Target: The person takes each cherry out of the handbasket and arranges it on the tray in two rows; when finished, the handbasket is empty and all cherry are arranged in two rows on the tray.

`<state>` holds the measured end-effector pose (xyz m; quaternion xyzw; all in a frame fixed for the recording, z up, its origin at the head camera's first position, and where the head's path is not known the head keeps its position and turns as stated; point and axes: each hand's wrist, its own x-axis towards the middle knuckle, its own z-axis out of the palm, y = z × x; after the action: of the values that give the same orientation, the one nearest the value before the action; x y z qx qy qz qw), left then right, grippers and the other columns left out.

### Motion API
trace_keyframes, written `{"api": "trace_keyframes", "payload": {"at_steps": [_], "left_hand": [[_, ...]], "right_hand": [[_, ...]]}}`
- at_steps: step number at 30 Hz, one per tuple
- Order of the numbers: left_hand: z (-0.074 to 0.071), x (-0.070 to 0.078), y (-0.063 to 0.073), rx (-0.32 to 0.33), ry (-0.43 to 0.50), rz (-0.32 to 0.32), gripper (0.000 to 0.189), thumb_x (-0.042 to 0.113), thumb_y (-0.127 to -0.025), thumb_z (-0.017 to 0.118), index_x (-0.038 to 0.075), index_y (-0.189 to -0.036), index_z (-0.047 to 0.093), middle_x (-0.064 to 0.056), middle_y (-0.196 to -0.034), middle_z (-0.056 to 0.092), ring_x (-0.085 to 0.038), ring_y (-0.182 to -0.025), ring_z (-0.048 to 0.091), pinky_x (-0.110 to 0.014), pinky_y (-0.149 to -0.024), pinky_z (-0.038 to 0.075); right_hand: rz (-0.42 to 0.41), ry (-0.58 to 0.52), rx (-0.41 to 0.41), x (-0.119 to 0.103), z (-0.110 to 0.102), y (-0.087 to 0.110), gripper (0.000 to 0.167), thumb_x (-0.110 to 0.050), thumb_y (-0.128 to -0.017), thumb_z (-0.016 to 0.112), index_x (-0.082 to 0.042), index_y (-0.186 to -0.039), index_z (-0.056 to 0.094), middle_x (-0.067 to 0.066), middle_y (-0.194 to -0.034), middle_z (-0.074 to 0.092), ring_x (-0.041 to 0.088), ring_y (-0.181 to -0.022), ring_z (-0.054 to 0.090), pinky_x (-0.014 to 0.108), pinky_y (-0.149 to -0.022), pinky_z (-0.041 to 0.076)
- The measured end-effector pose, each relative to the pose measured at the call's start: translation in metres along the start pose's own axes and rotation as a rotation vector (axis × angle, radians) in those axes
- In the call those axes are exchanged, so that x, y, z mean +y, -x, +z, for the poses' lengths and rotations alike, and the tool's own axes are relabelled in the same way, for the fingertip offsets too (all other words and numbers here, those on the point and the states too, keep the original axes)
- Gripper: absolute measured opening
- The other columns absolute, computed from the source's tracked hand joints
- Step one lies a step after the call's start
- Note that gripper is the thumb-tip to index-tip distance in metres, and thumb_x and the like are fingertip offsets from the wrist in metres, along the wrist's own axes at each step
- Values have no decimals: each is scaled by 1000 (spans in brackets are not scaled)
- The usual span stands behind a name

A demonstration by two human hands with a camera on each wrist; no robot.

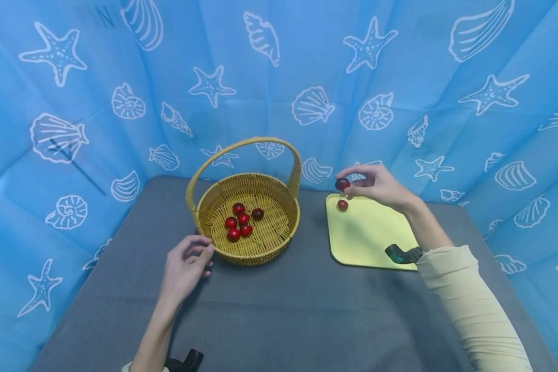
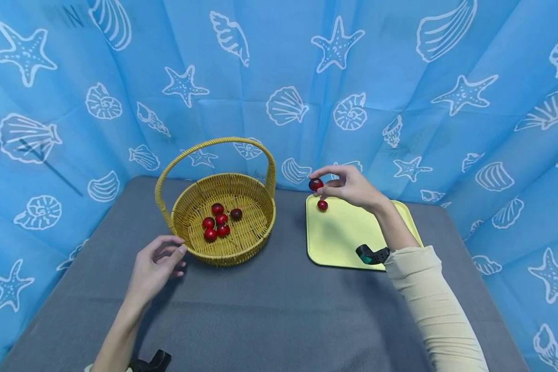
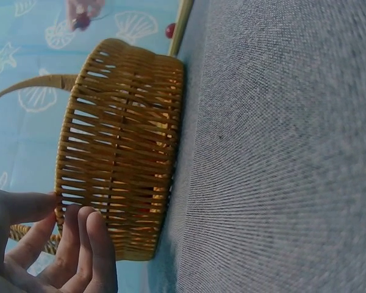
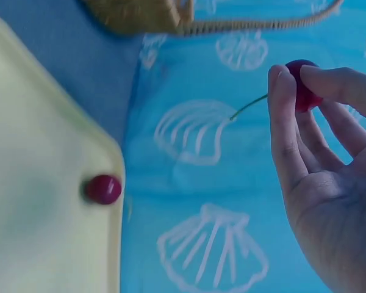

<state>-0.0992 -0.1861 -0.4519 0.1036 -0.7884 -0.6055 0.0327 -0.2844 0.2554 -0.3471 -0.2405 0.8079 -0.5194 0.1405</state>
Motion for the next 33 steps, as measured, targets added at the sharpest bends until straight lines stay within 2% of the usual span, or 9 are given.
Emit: {"api": "trace_keyframes", "payload": {"at_steps": [7, 11, 16, 18, 21, 24, 26, 30, 33], "left_hand": [[0, 0, -1, 1, -2, -13, 29, 26, -108, 71, 9, -131, 67, -25, -117, 75, -25, -87, 77, -32, -69, 69], [0, 0, -1, 2, 0, -14, 29, 26, -108, 71, 9, -131, 67, -25, -117, 75, -25, -86, 77, -31, -69, 68], [0, 0, -1, 2, -10, -14, 29, 26, -108, 71, 10, -132, 67, -25, -117, 75, -25, -87, 77, -31, -69, 68], [1, 0, -2, 2, -11, -14, 29, 26, -108, 71, 10, -132, 67, -25, -117, 75, -24, -87, 77, -31, -69, 68], [0, 0, -1, 3, -6, -12, 29, 26, -108, 71, 10, -131, 67, -24, -116, 75, -24, -86, 77, -31, -68, 68], [0, 0, -1, 2, 1, -4, 28, 25, -107, 71, 9, -131, 67, -25, -115, 75, -25, -86, 77, -30, -67, 68], [0, 0, -1, 2, 1, -1, 28, 25, -108, 71, 9, -131, 67, -25, -115, 75, -25, -86, 77, -29, -67, 68], [0, 1, 0, 1, -6, -2, 28, 25, -108, 70, 9, -131, 67, -25, -116, 74, -25, -87, 77, -30, -68, 68], [1, 1, 0, 1, -11, -7, 28, 25, -108, 70, 9, -131, 67, -25, -116, 74, -26, -87, 77, -31, -69, 68]], "right_hand": [[79, 13, 103, 25, -21, 14, 38, -6, -102, 75, 3, -138, 67, 6, -136, 66, 9, -108, 80, 25, -97, 66], [109, 71, 118, 38, -30, 20, 36, -17, -107, 71, 2, -138, 67, 14, -143, 63, 4, -107, 79, 20, -97, 64], [170, 133, 117, 57, -39, 24, 44, -18, -108, 70, 5, -144, 61, 26, -153, 57, 0, -109, 77, 12, -96, 59], [204, 151, 118, 64, -42, 26, 48, -18, -107, 71, 4, -148, 59, 26, -156, 56, -1, -112, 76, 16, -101, 58], [259, 185, 117, 75, -44, 28, 54, -22, -105, 74, 1, -152, 57, 23, -160, 55, -6, -116, 72, 35, -116, 57], [304, 200, 119, 85, -46, 30, 56, -23, -105, 75, -2, -153, 58, 22, -160, 57, -6, -118, 70, 48, -122, 52], [318, 200, 121, 91, -46, 31, 54, -21, -104, 75, -2, -152, 58, 24, -158, 59, -4, -120, 71, 39, -118, 55], [319, 185, 123, 103, -45, 32, 52, -15, -104, 75, 1, -151, 59, 29, -153, 61, -2, -121, 72, 13, -97, 57], [308, 159, 120, 110, -44, 33, 53, -13, -103, 76, 3, -150, 59, 32, -152, 61, -3, -118, 72, 10, -91, 57]]}}
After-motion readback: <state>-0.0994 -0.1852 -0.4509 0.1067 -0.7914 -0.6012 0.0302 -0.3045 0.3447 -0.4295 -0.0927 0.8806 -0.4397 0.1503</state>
